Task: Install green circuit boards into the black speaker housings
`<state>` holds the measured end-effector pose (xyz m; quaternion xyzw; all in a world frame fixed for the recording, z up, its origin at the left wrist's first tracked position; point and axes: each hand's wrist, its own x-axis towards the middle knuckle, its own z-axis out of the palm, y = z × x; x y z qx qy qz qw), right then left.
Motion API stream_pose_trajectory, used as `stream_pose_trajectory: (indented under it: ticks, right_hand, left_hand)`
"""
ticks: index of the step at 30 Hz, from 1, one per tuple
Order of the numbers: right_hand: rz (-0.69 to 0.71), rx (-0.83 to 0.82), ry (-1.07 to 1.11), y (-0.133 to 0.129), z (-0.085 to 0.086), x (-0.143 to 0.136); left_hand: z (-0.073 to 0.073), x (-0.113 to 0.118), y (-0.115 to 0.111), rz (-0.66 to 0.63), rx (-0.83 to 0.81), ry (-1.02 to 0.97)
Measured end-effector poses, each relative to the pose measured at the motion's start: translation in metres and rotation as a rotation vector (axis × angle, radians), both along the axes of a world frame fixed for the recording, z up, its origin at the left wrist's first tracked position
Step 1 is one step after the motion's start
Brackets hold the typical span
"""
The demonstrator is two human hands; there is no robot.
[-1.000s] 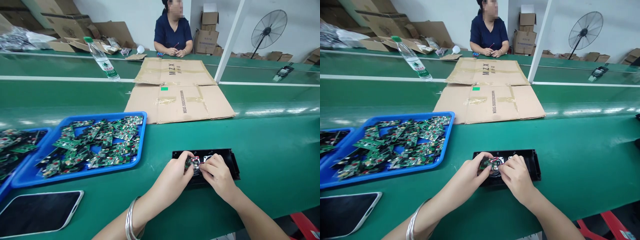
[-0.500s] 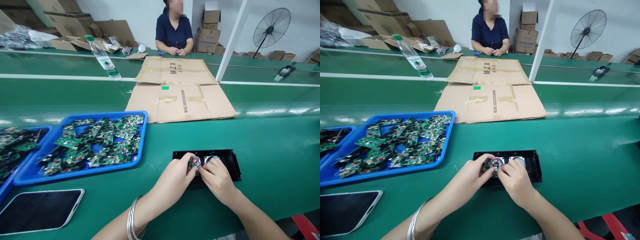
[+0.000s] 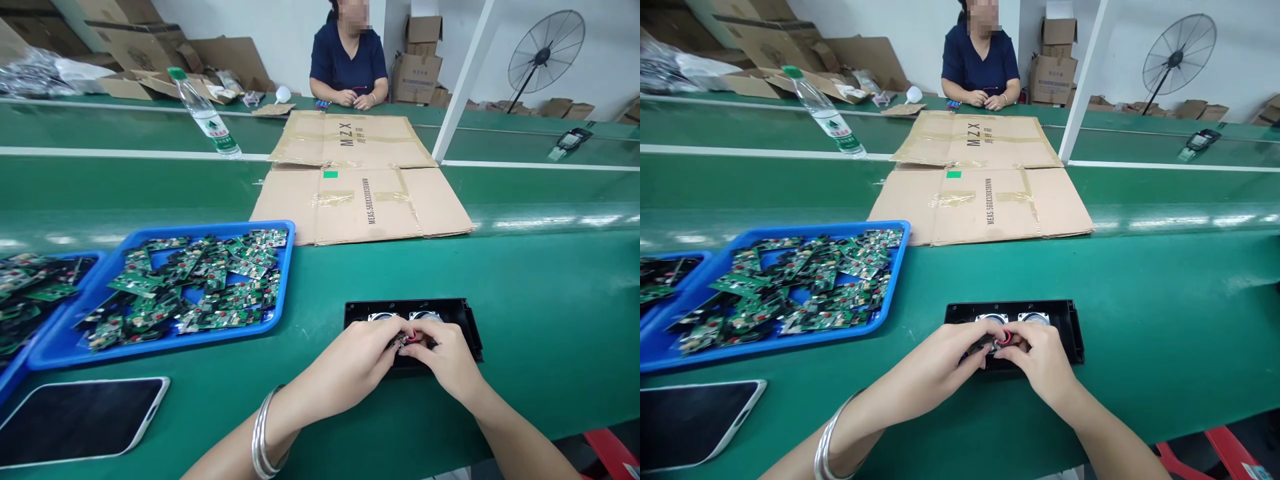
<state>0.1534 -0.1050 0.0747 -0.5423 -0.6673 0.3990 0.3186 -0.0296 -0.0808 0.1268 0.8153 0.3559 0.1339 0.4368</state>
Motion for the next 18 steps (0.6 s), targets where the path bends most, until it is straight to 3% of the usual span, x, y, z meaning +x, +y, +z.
stream_pose_trajectory:
  ticks: [8,11,15,18]
  right_hand:
    - [-0.042,0.212,-0.059,-0.004,-0.007,-0.006]
    - [-0.06,0.181,-0.062,-0.003,-0.008,-0.007]
    - [-0.067,0.009,-0.021,0.0,-0.002,0.0]
    - [-0.179,0.038,-0.008,0.003,0.002,0.014]
  left_hand:
    - [0.0,0.003,0.0,0.114,-0.074,-0.049]
    - [-0.003,0.006,-0.001,0.174,-0.093,-0.034]
    - [-0.003,0.002,-0.001,0.249,-0.152,0.029]
    - [0.0,-0.007,0.002,0.285,-0.148,0.15]
